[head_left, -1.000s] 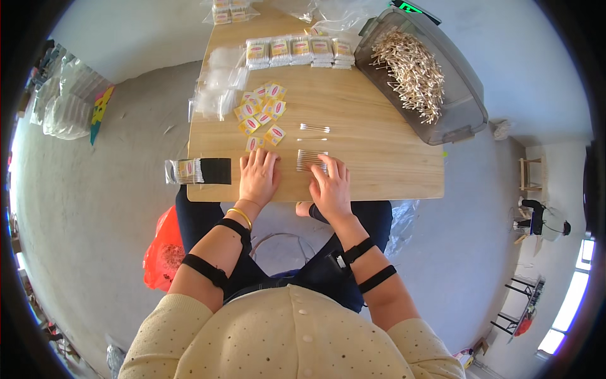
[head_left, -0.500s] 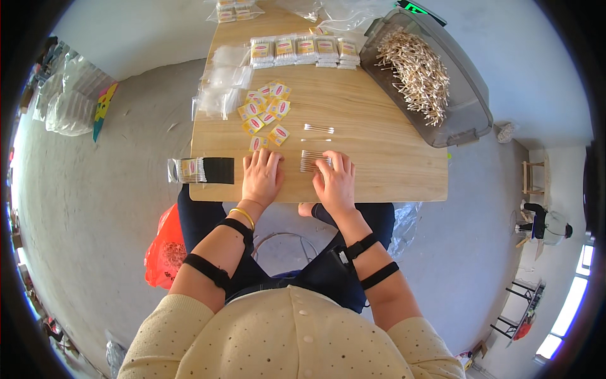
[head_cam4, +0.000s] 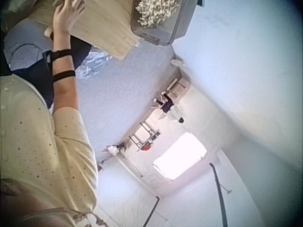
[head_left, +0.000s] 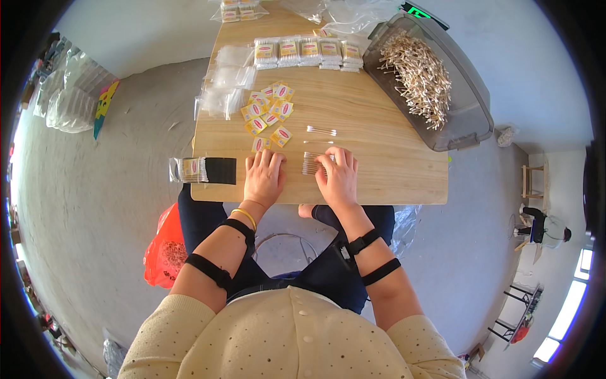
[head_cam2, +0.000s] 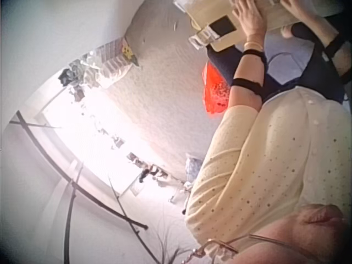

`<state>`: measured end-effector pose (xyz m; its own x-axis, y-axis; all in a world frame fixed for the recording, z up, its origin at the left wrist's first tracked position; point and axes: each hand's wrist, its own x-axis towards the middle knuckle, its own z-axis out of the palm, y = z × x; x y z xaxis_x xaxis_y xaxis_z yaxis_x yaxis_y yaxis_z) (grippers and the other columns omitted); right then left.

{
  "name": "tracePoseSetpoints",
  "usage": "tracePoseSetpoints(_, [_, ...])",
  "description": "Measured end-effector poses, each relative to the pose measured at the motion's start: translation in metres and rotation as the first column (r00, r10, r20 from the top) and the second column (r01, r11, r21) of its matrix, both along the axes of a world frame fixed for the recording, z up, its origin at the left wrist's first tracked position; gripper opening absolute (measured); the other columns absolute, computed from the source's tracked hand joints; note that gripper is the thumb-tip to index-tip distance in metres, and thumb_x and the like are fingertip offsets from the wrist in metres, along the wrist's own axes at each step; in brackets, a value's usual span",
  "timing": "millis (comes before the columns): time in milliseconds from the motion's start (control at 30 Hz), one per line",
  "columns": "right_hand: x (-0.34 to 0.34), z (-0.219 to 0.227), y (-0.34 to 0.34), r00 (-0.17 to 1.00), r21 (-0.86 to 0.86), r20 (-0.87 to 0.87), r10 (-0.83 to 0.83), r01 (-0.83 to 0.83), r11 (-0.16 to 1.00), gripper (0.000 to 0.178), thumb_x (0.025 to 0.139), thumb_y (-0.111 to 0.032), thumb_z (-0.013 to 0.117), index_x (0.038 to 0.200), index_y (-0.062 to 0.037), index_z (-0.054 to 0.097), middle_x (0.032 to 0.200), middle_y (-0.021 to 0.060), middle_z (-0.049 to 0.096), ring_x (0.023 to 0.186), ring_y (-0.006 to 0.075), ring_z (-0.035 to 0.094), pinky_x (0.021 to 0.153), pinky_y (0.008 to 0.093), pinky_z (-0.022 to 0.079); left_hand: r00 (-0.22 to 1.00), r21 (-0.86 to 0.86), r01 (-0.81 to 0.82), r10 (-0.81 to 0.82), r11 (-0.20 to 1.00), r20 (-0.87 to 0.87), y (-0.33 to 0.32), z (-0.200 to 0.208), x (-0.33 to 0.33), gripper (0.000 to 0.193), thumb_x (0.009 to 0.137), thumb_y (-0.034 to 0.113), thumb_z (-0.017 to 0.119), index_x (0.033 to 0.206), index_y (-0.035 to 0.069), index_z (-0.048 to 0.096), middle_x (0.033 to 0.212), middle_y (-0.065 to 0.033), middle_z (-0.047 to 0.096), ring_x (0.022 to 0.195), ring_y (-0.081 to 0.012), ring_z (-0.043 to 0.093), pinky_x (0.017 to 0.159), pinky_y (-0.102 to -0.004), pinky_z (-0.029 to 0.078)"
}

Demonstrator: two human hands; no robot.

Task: Sorting cotton swabs and placing them into plastic bags for packaging.

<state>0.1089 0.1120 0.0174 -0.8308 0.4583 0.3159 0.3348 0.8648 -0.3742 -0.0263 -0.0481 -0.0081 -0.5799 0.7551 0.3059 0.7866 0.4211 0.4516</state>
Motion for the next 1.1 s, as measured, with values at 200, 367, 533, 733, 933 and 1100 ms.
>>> tracePoseSetpoints(200, [-0.007, 0.006, 0.004, 0.999, -0.023, -0.032, -0.022, 0.021, 1.0, 0.016, 0.079, -0.006, 0.073, 0.093, -0.0128, 0.07, 0.112, 0.0055, 0.058, 0.112, 0.0309, 0.055, 0.095, 0.0471, 0.044, 1.0, 0.016, -0.007, 0.007, 1.0, -0.008, 0.0, -0.002, 0.0, 0.024, 0.083, 0.011, 0.066, 0.106, 0.014, 0.059, 0.1, -0.0062, 0.057, 0.1, -0.0277, 0.057, 0.088, -0.0438, 0.04])
tracePoseSetpoints(367, [-0.007, 0.002, 0.008, 1.0, -0.014, 0.012, -0.009, 0.009, 1.0, 0.017, 0.08, -0.005, 0.072, 0.095, -0.0138, 0.07, 0.113, 0.005, 0.058, 0.112, 0.03, 0.055, 0.095, 0.0471, 0.044, 1.0, 0.0, -0.004, 0.004, 1.0, 0.0, 0.0, -0.002, 0.0, 0.024, 0.083, 0.011, 0.066, 0.106, 0.014, 0.059, 0.1, -0.0063, 0.056, 0.1, -0.0277, 0.057, 0.09, -0.0439, 0.04])
tracePoseSetpoints(533, [-0.02, 0.005, 0.019, 1.0, -0.004, -0.017, -0.022, 0.022, 1.0, 0.018, 0.08, -0.004, 0.072, 0.095, -0.0145, 0.07, 0.114, 0.0048, 0.058, 0.112, 0.0295, 0.055, 0.095, 0.0469, 0.043, 1.0, 0.002, -0.002, 0.002, 1.0, 0.01, 0.0, -0.002, 0.0, 0.024, 0.083, 0.011, 0.066, 0.105, 0.014, 0.059, 0.099, -0.0064, 0.056, 0.1, -0.0277, 0.057, 0.091, -0.044, 0.04])
tracePoseSetpoints(733, [-0.035, 0.003, 0.035, 0.999, 0.02, 0.039, -0.03, 0.029, 0.999, 0.018, 0.08, -0.004, 0.073, 0.094, -0.015, 0.07, 0.112, 0.0045, 0.057, 0.113, 0.0289, 0.054, 0.094, 0.0459, 0.043, 1.0, 0.008, -0.009, 0.009, 1.0, -0.009, 0.001, -0.004, 0.0, 0.022, 0.083, 0.011, 0.066, 0.104, 0.014, 0.058, 0.098, -0.0061, 0.055, 0.1, -0.0279, 0.056, 0.091, -0.0443, 0.041])
tracePoseSetpoints(933, [-0.036, 0.003, 0.038, 0.997, 0.032, 0.06, -0.046, 0.044, 0.999, 0.017, 0.079, -0.004, 0.073, 0.091, -0.0154, 0.07, 0.11, 0.0039, 0.056, 0.112, 0.029, 0.054, 0.095, 0.0456, 0.043, 1.0, 0.003, -0.015, 0.015, 1.0, -0.006, 0.0, -0.005, 0.0, 0.022, 0.084, 0.011, 0.065, 0.105, 0.015, 0.058, 0.098, -0.0065, 0.055, 0.1, -0.0278, 0.057, 0.09, -0.0444, 0.041])
tracePoseSetpoints(1100, [-0.051, 0.0, 0.051, 0.999, 0.067, 0.023, -0.05, 0.048, 0.997, 0.017, 0.079, -0.003, 0.073, 0.09, -0.0159, 0.07, 0.11, 0.0036, 0.056, 0.111, 0.029, 0.054, 0.094, 0.0449, 0.043, 1.0, -0.003, -0.012, 0.012, 1.0, -0.008, 0.0, -0.004, 0.0, 0.021, 0.084, 0.011, 0.064, 0.104, 0.014, 0.058, 0.099, -0.0066, 0.055, 0.1, -0.0276, 0.057, 0.091, -0.0443, 0.041])
